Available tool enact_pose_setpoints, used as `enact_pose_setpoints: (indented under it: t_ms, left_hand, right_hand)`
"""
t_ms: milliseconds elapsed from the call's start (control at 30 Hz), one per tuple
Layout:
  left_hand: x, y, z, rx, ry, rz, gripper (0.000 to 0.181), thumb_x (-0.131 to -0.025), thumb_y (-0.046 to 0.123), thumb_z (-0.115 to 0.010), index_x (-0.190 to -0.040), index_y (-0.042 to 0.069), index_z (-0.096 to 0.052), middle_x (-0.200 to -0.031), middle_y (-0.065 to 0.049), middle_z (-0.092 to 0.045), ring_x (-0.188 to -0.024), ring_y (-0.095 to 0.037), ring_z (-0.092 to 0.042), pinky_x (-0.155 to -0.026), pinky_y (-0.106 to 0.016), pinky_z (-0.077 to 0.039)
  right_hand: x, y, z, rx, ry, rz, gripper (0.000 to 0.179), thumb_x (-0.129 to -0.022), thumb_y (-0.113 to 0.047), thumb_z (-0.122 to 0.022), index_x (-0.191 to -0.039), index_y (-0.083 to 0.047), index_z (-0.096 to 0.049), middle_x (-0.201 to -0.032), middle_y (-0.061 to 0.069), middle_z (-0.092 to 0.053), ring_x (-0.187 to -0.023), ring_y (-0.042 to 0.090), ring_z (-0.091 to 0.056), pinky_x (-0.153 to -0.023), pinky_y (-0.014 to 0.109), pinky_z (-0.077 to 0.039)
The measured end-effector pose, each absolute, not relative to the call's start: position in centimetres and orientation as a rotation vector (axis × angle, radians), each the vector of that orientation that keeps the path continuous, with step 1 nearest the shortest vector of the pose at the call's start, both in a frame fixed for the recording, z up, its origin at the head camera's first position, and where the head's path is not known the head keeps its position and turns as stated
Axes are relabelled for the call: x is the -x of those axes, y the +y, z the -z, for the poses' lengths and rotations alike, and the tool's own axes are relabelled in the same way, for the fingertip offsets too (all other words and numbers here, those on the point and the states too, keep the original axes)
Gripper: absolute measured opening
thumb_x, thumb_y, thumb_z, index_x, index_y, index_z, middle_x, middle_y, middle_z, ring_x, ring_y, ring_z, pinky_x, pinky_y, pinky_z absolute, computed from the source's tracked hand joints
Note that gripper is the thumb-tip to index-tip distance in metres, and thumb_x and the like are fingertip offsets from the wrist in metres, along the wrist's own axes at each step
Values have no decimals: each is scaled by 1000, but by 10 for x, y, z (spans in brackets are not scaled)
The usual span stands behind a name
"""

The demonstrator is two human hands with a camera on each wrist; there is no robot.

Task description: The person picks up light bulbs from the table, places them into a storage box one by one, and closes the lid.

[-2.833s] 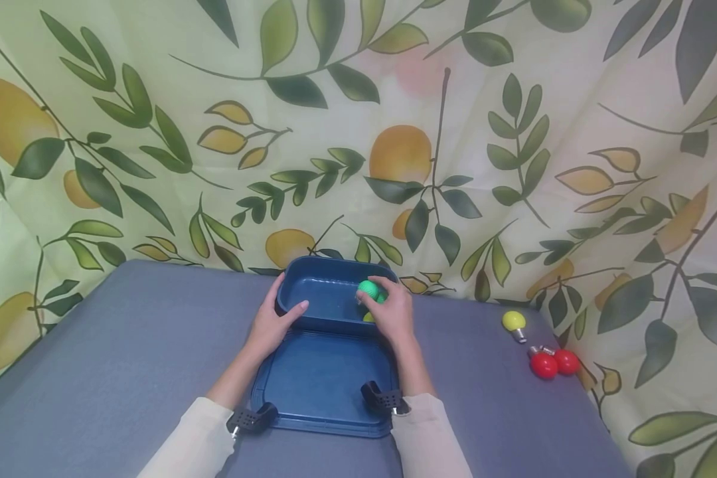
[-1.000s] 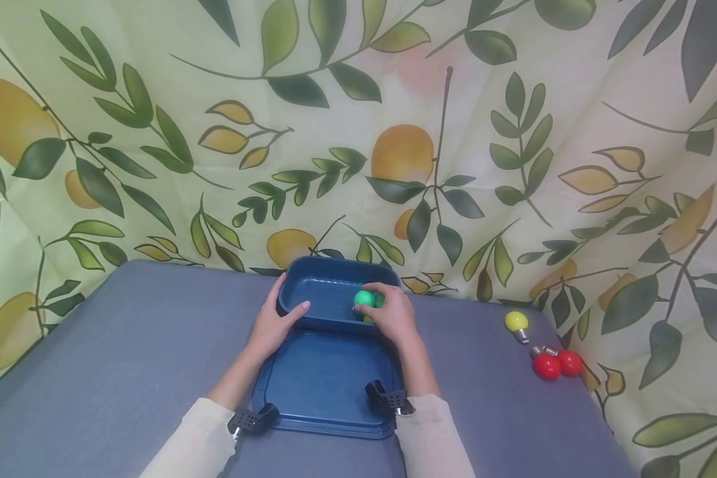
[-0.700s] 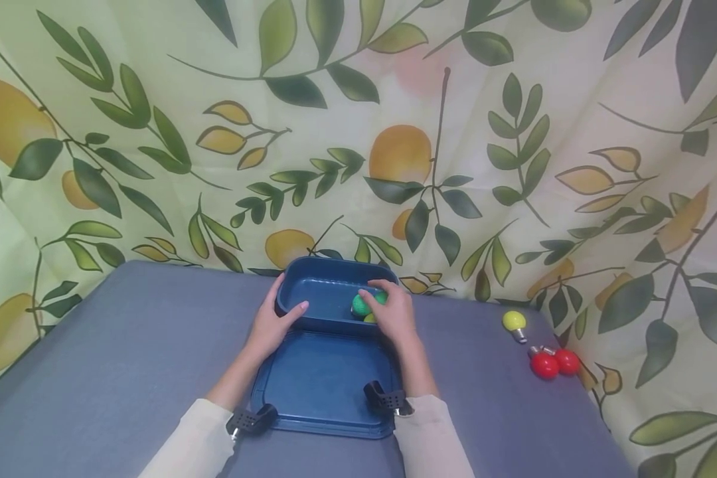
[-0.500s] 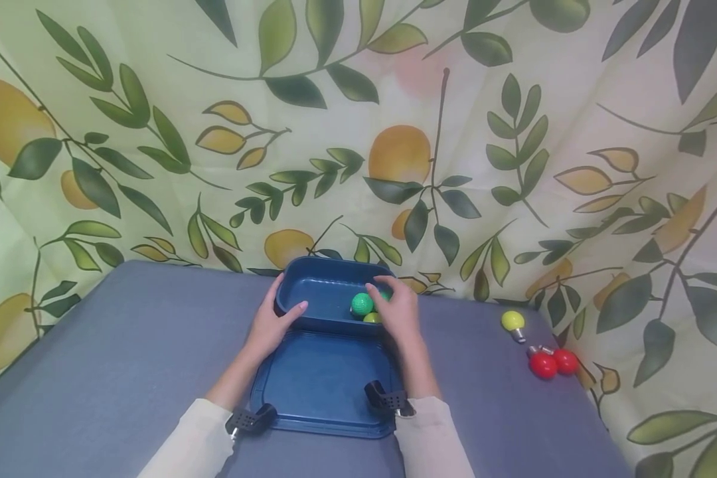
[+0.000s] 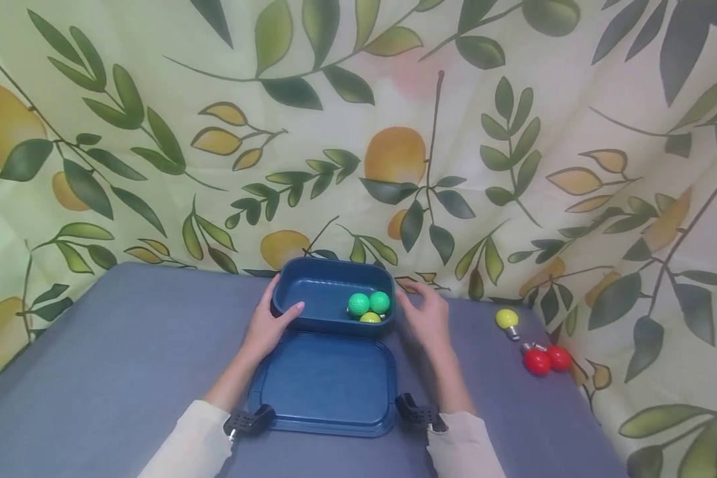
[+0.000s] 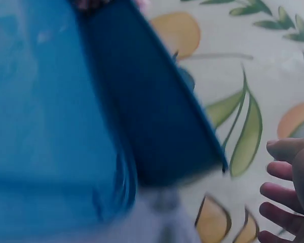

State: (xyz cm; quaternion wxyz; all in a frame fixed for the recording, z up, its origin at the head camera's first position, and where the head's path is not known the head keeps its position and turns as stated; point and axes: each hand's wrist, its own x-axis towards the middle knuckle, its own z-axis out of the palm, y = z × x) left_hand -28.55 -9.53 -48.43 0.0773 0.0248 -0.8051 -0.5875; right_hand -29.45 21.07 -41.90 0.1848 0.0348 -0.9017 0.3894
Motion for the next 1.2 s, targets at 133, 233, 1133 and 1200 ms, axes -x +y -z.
enact_pose_setpoints:
  t_ms: [133,233,1133,1200]
  left_hand:
    - [284,-102,485,-92,-2421,1746,90,-90,56,-71,-161,40,-18,-169,-4,-25,-154,-36,-27,-120,-65,-26]
    - [284,-106,484,-89,-2424,1743,91,-89,58,-70,-161,39,-18,-169,-3,-24,-155,-36,-26,-120,-66,-26]
    - [287,-100,482,-60,-2458,1747,92,-90,59,-68,-162,38,-15,-171,-1,-20,-156,-34,-23,-121,-65,-24]
    - [287,-98,482,-56,-2457,1751,92,-90,60,-69,-162,39,-15,-170,-1,-20,-156,-34,-23,-121,-65,-25]
  right_hand:
    - [293,230,427,-65,-2596,-1019,37,-99,-31,-67,-125,-5,-70,-130,17,-69,-124,36,-61,-104,52,-48]
    - [290,244,431,-34,-2623,-977,38,-99,-30,-65,-128,-4,-68,-133,19,-66,-125,38,-60,-104,54,-48]
    - [271,377,427,22,-2650,-581,52,-93,-25,-72,-129,9,-58,-129,37,-57,-115,54,-54,-89,66,-44]
    - [275,383,427,29,-2687,-563,55,-92,-26,-71,-131,11,-56,-130,39,-54,-116,55,-53,-90,67,-44]
